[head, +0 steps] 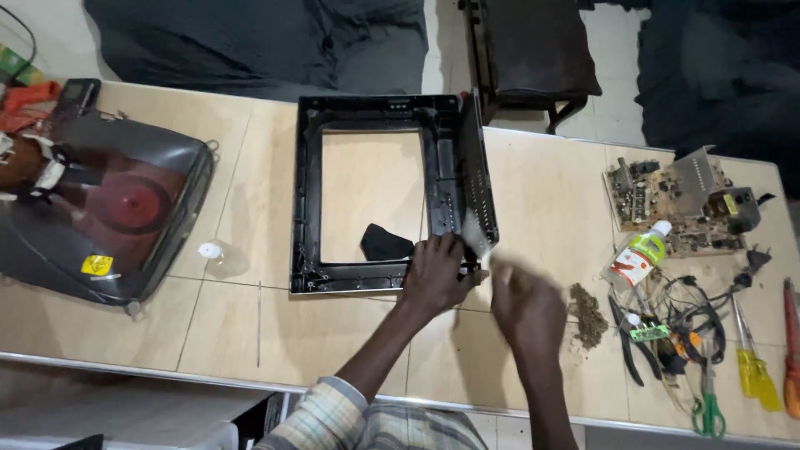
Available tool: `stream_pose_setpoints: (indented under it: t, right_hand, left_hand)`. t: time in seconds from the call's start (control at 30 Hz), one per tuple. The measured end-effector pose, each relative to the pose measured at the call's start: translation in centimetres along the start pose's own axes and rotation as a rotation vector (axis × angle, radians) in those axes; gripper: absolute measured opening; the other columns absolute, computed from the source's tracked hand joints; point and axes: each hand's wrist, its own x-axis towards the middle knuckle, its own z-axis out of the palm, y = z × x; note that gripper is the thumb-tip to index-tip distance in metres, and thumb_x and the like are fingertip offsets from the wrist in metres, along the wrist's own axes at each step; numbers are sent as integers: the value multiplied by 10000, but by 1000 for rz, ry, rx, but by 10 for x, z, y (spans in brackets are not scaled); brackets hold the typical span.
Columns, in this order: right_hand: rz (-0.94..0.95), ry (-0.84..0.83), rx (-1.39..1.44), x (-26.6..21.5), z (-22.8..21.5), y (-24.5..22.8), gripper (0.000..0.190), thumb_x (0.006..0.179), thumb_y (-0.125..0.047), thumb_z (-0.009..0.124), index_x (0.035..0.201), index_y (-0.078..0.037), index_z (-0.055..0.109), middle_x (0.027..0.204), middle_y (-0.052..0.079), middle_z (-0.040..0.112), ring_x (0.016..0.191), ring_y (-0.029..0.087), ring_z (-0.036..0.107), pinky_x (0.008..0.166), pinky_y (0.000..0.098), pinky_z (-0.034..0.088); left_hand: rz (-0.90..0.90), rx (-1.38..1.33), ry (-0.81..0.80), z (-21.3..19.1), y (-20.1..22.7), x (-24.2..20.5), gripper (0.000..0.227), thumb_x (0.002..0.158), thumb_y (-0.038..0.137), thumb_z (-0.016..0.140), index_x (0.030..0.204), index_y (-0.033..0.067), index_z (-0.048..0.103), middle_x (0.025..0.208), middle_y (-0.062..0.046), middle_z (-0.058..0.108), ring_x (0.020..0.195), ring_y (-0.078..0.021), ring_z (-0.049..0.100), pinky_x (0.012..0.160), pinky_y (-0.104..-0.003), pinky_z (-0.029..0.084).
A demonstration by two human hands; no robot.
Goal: Cleaning the inner plastic frame of a television using a toothbrush and a small tool to remove accumulated dust and debris.
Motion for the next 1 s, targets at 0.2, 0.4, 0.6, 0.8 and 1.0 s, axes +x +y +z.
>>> stream_pose_setpoints:
  t: [0.2,0.4,0.6,0.8,1.0]
  right_hand:
    - [49,-153,98,-28,-4,37,254,923,-265,667,1124,-204,811,1021,-33,823,785,196,779,743,346,571]
    - [-101,28,164,-7,-15,22,376,967,-71,615,1288,-208,758,458,95,487,531,208,554,743,320,497]
    - [-67,-6,122,-17,-12,16,342,1019,-119,594,1314,-205,744,1047,181,766,996,436,699,795,541,567]
    - [-79,50,-33,12,14,17,313,1043,-271,583,1319,-279,732,1095,85,781,968,432,713,816,597,565]
    - [-40,-7,-72,-3,2,23,334,1029,-357,578,1329,-317,721,1076,132,773,960,478,699,839,634,544]
  left_hand:
    - [58,64,122,24,-17,6,628,918,512,574,1369,75,577,1300,-165,583,1148,-403,520,931,-527,362]
    - [67,-21,66,1,-3,-1,660,895,533,649,1333,43,598,1233,-144,589,1202,-390,548,990,-539,446]
    - [43,-12,85,-6,-1,-7,665,882,535,673,1324,43,604,1206,-140,605,1169,-390,582,989,-541,457]
    - [35,-46,33,-5,2,-3,639,914,534,626,1341,60,599,1234,-128,592,1200,-384,568,1015,-543,430]
    - [28,-31,61,-4,-2,0,644,870,534,670,1332,91,605,1231,-102,596,1195,-374,561,1006,-545,439]
